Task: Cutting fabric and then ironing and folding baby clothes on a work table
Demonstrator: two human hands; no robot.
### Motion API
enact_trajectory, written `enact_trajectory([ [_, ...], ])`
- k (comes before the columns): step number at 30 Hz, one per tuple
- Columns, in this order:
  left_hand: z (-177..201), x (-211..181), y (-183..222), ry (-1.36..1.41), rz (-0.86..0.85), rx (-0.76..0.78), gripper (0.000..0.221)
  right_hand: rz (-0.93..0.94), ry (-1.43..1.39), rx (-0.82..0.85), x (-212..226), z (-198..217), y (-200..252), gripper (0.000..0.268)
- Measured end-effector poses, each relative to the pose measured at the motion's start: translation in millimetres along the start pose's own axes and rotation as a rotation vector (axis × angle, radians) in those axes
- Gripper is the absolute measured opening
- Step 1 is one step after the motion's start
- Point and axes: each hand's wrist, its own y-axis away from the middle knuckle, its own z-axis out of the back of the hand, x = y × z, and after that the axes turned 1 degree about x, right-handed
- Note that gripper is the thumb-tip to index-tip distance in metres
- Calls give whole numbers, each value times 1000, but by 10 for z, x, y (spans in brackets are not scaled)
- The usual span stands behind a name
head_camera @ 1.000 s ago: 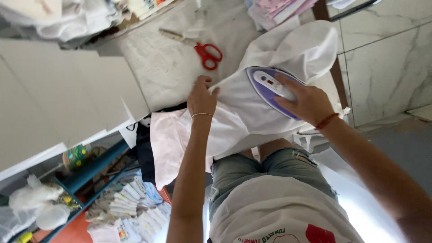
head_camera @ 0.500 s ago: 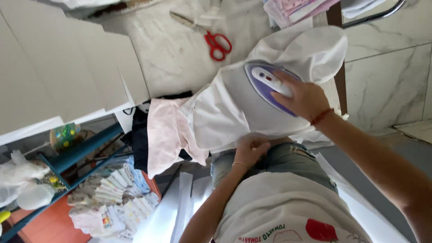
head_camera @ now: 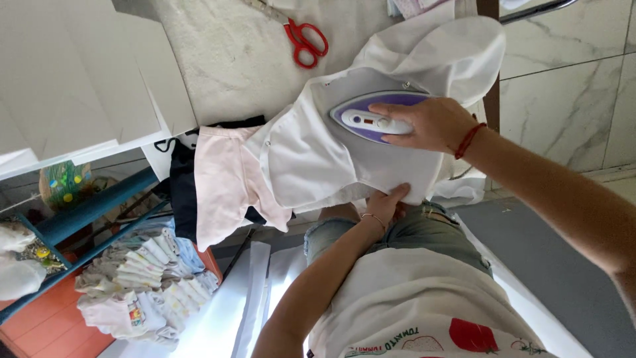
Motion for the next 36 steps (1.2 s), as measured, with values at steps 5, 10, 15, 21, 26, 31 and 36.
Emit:
enact_trajectory([
  [5, -180, -879, 968, -212, 79, -8, 64, 138, -23, 180, -97, -33, 192, 50],
  [10, 86, -940, 1182, -68, 48, 129, 46, 120, -143, 325, -43, -240, 599, 53],
  [15, 425, -1113, 1355, -235, -15, 54, 30, 74, -115, -125, 60, -716, 890, 53],
  [21, 636, -1419, 1397, -176, -397, -157, 24, -167, -220, 25, 381, -700, 664, 59],
  [26, 721, -1853, 1563, -106, -576, -230, 29, -253, -276, -81, 629, -676, 124, 59],
  [31, 685, -2023, 1706, -203, -697, -329, 29, -309, -357, -129, 687, -575, -10, 59],
  [36, 807, -1952, 1597, -205, -780, -401, 27, -194, -268, -26, 485, -407, 507, 56],
])
